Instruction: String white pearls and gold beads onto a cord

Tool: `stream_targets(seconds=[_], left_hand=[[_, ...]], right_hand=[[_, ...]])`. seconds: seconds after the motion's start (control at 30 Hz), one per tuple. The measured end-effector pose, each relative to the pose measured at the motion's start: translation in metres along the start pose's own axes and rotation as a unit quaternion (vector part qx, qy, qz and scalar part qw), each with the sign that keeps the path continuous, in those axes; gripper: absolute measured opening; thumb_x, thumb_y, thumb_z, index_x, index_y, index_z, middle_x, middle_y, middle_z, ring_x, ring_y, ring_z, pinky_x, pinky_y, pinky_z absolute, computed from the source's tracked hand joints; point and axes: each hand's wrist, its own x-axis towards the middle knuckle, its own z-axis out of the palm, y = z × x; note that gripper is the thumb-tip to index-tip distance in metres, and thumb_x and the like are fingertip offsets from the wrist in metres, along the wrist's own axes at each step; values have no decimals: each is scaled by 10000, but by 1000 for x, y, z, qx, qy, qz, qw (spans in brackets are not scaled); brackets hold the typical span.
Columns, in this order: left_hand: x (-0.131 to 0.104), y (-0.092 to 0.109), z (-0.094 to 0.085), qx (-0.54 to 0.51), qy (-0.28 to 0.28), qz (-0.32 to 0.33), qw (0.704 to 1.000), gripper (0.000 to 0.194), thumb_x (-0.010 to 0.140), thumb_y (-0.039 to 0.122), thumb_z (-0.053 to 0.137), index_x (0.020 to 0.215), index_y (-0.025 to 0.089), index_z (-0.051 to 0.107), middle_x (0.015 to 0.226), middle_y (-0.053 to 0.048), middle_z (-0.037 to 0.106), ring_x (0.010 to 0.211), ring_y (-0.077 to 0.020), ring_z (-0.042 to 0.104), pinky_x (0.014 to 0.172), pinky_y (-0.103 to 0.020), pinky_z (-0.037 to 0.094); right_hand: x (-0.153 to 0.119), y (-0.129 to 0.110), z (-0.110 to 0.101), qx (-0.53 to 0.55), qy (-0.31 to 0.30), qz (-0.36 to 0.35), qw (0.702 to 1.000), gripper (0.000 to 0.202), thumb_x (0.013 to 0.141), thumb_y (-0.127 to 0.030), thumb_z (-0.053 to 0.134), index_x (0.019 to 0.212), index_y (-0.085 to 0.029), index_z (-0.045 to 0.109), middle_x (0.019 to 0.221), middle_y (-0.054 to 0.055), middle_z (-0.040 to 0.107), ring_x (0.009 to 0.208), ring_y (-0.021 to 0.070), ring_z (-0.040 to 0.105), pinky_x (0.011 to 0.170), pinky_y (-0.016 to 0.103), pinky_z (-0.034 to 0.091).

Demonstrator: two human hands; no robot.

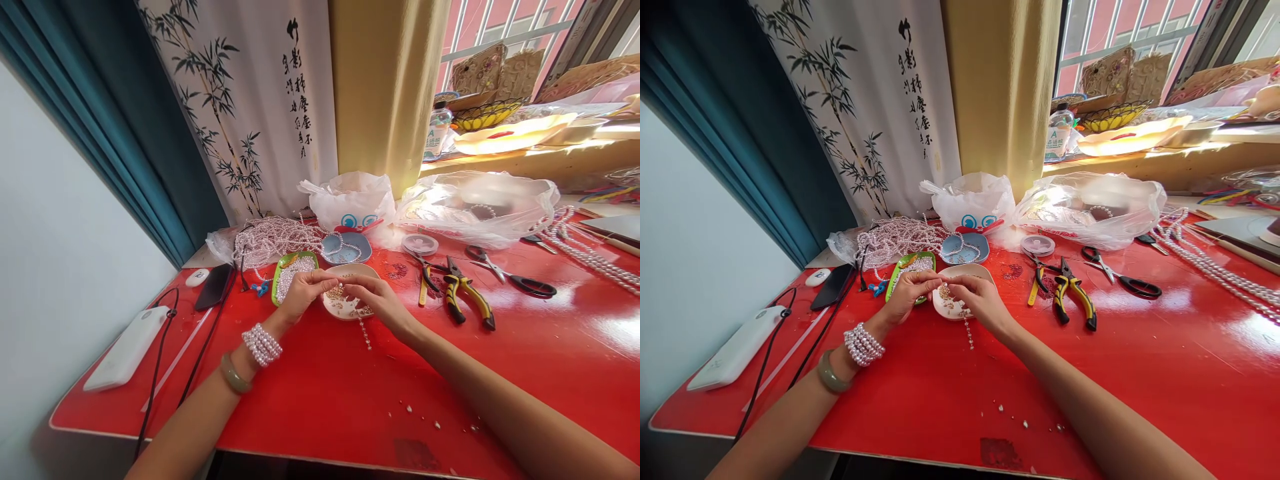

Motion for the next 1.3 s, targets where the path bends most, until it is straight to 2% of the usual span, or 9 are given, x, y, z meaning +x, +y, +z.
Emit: stream_targets(seconds=[0.23, 0.33, 0.5, 0.63, 0.77, 0.97, 1.1, 1.2, 1.3], left_hand=[[-2, 1, 2, 14, -15, 16, 1000, 180, 651, 289, 626, 790, 197, 695, 682, -23, 579, 644, -109, 477, 586, -228, 365], [-2, 0, 2, 19, -23, 26, 999, 174, 644, 294, 632, 768, 190, 697, 672, -22, 556, 656, -111, 471, 595, -226, 372], [-2, -1, 2, 4, 0, 21, 1000, 187, 633, 308, 641, 755, 177, 694, 718, -30, 571, 663, -112, 471, 595, -225, 374], [-2, -1, 3, 13, -21, 35, 999, 160, 653, 290, 627, 747, 178, 694, 701, -25, 561, 658, -107, 467, 599, -221, 368], [-1, -4, 3, 26, -20, 46, 998, 171, 654, 303, 624, 739, 171, 691, 714, -30, 573, 651, -108, 467, 598, -222, 364], [6, -10, 3, 91, -4, 19, 996, 336, 699, 362, 558, 955, 158, 633, 737, -43, 613, 608, -118, 483, 569, -227, 366], [9, -12, 9, 274, -70, 48, 958, 205, 664, 306, 590, 789, 167, 676, 708, -44, 623, 644, -155, 509, 577, -238, 355], [10, -11, 13, 385, -74, 67, 917, 148, 642, 280, 601, 724, 183, 676, 686, -45, 614, 636, -169, 510, 556, -242, 323], [12, -11, 16, 447, -85, 51, 889, 143, 630, 294, 603, 706, 193, 670, 640, -38, 602, 597, -169, 509, 514, -241, 282]], right_hand=[[1, 1, 1, 26, -4, -9, 1000, 304, 722, -373, 527, 894, -148, 639, 774, 33, 616, 669, 120, 527, 585, 230, 393], [1, 1, 1, 28, -8, -8, 1000, 279, 710, -380, 536, 816, -146, 645, 718, 23, 607, 641, 117, 519, 566, 228, 383], [0, -1, 1, 17, -10, 8, 1000, 181, 676, -307, 546, 677, -142, 624, 659, 9, 582, 632, 120, 515, 582, 234, 386], [-1, -3, 1, 38, 2, -4, 999, 143, 660, -256, 531, 701, -150, 619, 715, 9, 592, 682, 125, 520, 629, 240, 391], [1, 1, 0, 27, -12, -10, 999, 172, 670, -302, 562, 679, -141, 624, 678, 13, 587, 672, 129, 517, 630, 244, 388], [2, 4, 0, 11, 3, -32, 999, 210, 706, -344, 546, 715, -149, 625, 663, 10, 578, 622, 117, 503, 580, 234, 381], [3, 3, -1, -5, 14, -46, 999, 232, 718, -356, 528, 697, -147, 626, 662, 20, 581, 632, 126, 510, 581, 236, 386], [3, 4, -1, -13, 15, -51, 999, 233, 725, -349, 519, 675, -141, 613, 638, 11, 561, 600, 116, 489, 548, 225, 369], [3, 4, -1, -17, 10, -46, 999, 227, 732, -330, 515, 681, -129, 608, 643, 10, 551, 596, 106, 471, 538, 216, 353]])
